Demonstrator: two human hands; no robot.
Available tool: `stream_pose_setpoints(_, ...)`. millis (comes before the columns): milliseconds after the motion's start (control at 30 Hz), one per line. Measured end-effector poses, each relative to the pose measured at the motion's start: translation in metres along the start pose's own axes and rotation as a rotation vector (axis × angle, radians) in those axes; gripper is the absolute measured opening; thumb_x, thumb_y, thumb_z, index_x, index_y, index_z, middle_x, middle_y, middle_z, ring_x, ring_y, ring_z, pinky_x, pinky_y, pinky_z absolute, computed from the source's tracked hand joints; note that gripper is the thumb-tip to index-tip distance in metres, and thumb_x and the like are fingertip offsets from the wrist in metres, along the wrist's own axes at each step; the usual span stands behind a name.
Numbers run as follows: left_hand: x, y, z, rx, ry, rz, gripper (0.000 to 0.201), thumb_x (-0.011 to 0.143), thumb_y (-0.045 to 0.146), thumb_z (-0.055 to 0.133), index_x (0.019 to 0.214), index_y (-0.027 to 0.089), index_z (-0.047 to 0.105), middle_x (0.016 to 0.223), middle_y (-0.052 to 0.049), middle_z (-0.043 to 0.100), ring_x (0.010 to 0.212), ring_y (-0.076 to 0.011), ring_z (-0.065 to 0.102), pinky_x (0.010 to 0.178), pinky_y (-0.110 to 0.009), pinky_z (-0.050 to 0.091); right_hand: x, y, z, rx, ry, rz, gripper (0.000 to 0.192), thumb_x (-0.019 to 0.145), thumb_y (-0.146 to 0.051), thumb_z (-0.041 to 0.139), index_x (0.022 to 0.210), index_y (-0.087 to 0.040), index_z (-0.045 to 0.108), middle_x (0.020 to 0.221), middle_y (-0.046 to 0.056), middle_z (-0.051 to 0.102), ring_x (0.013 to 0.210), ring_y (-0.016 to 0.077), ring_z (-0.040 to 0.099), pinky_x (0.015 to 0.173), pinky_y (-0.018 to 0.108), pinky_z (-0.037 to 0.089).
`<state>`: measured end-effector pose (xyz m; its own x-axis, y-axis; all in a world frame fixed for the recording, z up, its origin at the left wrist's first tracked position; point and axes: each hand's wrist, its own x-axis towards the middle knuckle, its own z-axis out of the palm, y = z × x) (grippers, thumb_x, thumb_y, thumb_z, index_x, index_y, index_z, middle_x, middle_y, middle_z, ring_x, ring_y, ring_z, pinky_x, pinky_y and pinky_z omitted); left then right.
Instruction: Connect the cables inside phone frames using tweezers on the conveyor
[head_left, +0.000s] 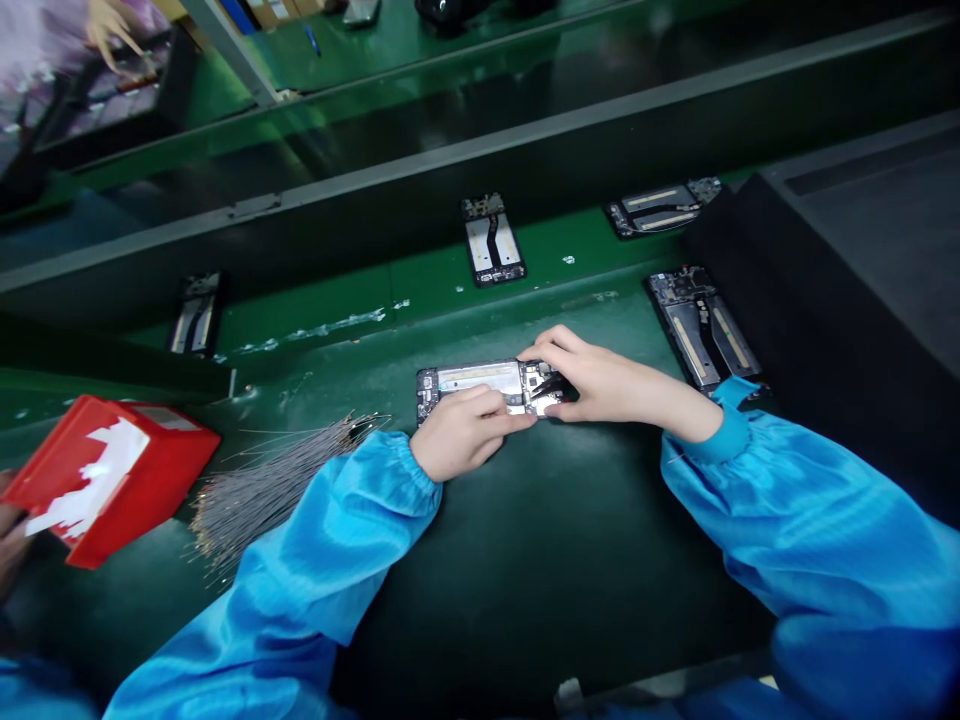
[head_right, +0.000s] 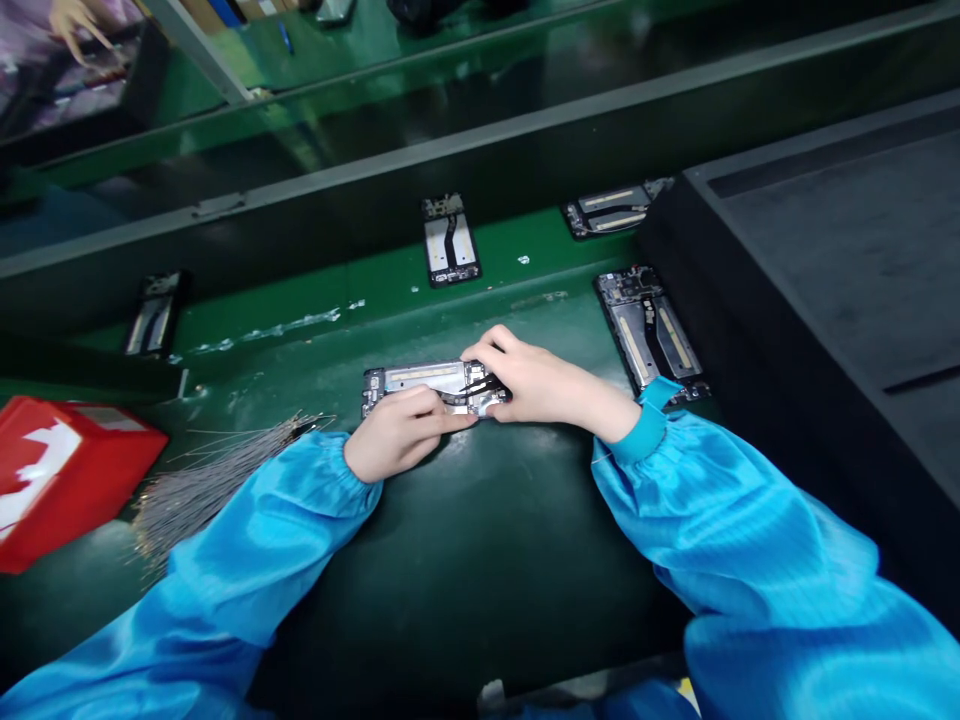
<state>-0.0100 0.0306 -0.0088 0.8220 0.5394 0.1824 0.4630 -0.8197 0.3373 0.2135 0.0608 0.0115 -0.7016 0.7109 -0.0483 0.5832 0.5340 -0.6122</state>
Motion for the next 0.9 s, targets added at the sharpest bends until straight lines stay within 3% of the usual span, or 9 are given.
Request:
stream_pose_setpoints(367,-0.004,0.001,0.000,-0.056,0.035,0.000,0.032,0.083,0.014,0.035,0.104,0.019,0.060,0.076,-0.004,0.054,0.070,-0.0136,0.048,0.068,-0.026,0.043,0.007,-0.008,0.000,-0.048,-0.050,0.095,0.062,0.062,-0.021,0.061,0.118,-0.026,0.037,0.108,0.005,0.039,0.068,0.0143,0.051,0.058,0.028,0.043)
stream_pose_setpoints(900,-0.003,-0.001,0.003,0.042,0.076,0.062,0.031,0.085,0.016,0.037,0.106,0.017,0.060,0.072,-0.004,0.049,0.067,-0.0139,0.045,0.063,-0.025,0.043,0.006,-0.011,-0.004,-0.079,-0.092,0.101,0.060,0.066,-0.024,0.058,0.121,-0.021,0.035,0.111,0.006,0.038,0.070,0.0138,0.050,0.060,0.027,0.043)
